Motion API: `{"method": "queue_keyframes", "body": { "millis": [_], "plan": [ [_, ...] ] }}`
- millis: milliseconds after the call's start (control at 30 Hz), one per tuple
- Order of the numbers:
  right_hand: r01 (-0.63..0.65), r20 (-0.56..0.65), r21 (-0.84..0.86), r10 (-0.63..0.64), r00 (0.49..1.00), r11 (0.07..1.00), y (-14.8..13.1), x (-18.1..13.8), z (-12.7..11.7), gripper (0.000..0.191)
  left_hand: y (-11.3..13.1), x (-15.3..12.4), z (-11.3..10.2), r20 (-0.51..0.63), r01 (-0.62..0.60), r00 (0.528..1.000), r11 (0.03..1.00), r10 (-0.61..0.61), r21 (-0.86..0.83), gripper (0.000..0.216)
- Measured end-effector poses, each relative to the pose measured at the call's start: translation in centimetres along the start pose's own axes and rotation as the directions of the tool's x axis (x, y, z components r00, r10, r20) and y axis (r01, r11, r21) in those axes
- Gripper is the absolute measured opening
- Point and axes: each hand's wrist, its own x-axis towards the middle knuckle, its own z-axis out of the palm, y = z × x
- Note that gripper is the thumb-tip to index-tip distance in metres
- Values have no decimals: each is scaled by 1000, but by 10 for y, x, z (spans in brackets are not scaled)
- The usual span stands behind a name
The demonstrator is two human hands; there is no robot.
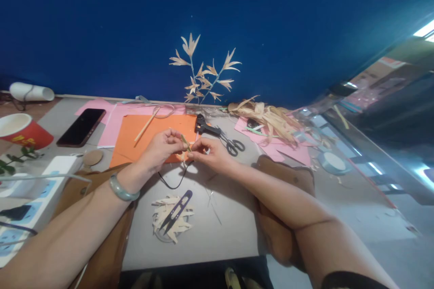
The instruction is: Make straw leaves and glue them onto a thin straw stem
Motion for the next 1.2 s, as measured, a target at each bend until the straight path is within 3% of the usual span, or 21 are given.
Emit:
{"method": "queue_keyframes", "body": {
  "millis": [167,267,433,500,567,633,700,767,800,900,967,1033,1133,1200],
  "plan": [
    [-196,104,338,171,980,920,3,4,5,38,-2,-3,4,7,37,999,998,-37,-41,40],
    [-242,114,406,214,970,881,7,8,3,39,1,-4,4,4,77,997,994,-77,-84,37],
    [-309,273,506,190,943,806,6,11,1,39,5,-4,4,46,45,998,993,-40,-112,39],
    [-270,231,480,176,957,835,5,11,1,38,4,-3,1,36,-9,999,1000,10,-30,35],
    [-186,77,398,169,983,898,5,10,0,37,2,0,-4,10,-92,996,974,91,207,26],
    [-122,-92,304,157,983,945,8,12,-1,36,-1,4,-12,3,-142,985,802,172,580,20],
    [-96,-208,253,151,967,963,12,14,-4,37,-5,6,-18,54,-148,977,477,204,866,25],
    [-86,-260,234,148,954,968,16,17,-6,37,-7,8,-22,109,-150,976,217,190,965,34],
    [-82,-269,225,143,952,971,18,18,-7,37,-8,9,-22,132,-155,977,133,169,979,36],
    [-71,-258,203,124,958,977,19,19,-9,36,-11,11,-20,168,-171,981,19,102,985,37],
    [-69,-245,195,117,963,978,18,18,-10,35,-14,13,-18,177,-180,981,30,75,983,38],
    [-67,-238,187,111,965,980,17,17,-11,34,-17,16,-18,202,-206,978,107,53,973,39],
    [-53,-246,165,94,965,985,17,16,-13,33,-22,19,-18,248,-274,961,305,124,912,44],
    [-37,-257,149,75,963,988,17,15,-12,33,-22,19,-15,196,-283,955,482,224,829,44]
  ]
}}
